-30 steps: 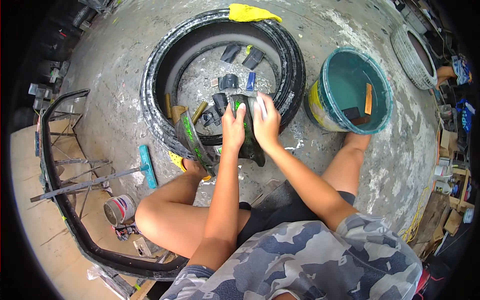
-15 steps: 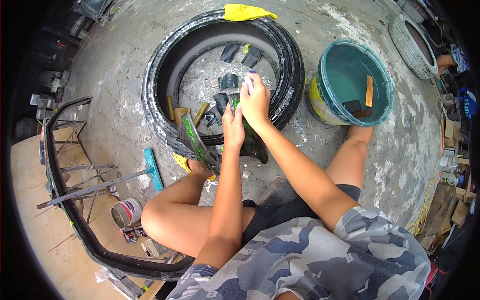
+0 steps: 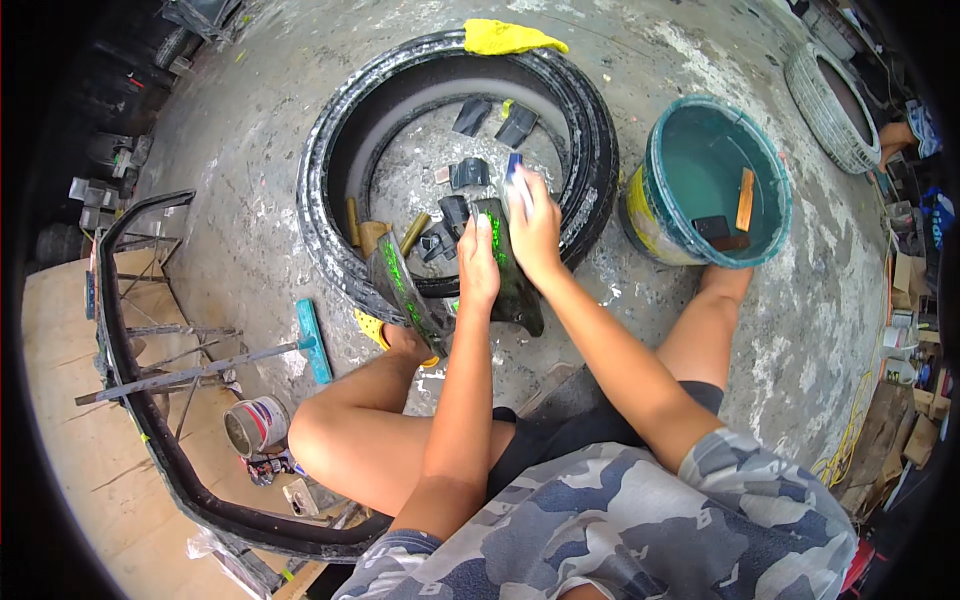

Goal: Wet sanding an automotive carbon fiber component using water and sandpaper.

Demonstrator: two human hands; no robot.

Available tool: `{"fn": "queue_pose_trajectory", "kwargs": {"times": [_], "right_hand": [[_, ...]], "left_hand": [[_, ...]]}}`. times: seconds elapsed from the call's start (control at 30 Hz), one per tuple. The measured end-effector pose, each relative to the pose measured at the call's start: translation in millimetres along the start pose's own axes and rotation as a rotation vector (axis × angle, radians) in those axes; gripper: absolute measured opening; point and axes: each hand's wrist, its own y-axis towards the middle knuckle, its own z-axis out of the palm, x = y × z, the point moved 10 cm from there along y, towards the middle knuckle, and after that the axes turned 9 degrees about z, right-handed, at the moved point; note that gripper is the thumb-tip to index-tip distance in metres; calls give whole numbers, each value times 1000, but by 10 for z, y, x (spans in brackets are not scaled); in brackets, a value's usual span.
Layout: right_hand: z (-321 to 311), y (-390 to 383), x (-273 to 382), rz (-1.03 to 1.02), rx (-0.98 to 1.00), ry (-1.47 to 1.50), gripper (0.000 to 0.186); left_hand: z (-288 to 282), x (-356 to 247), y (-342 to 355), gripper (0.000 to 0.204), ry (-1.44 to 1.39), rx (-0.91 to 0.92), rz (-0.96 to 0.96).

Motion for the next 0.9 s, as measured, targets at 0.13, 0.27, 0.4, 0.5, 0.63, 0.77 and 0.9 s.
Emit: {"fn": "queue_pose_trajectory", "kwargs": {"times": [0.13,0.27,0.4,0.5,0.63,0.77,0.9], "right_hand": [[-300,-636,-184,-4,26,-48,31],[-87,-38,-43,-197,16,-214,29],[-50,23,66,-248,14,-219,30],[-292,-558,-173,-79,-19,-92,31],[-203,-327,-18,-269,40,-261,30],[-91,50,6,-282,40,-310,27],[-242,-478,-153,-88,8,-96,28]], "left_hand": [[31,-220,-25,44,-20,94,-55],[117,-318,9,35,-98,91,-19],[91,-375,-21,33,-122,78,-1],[43,-324,-28,31,-34,109,-63],[68,-214,-11,29,-26,131,-97],[179,-269,15,23,-310,100,-69],[94,-168,-53,29,-231,125,-120]]}}
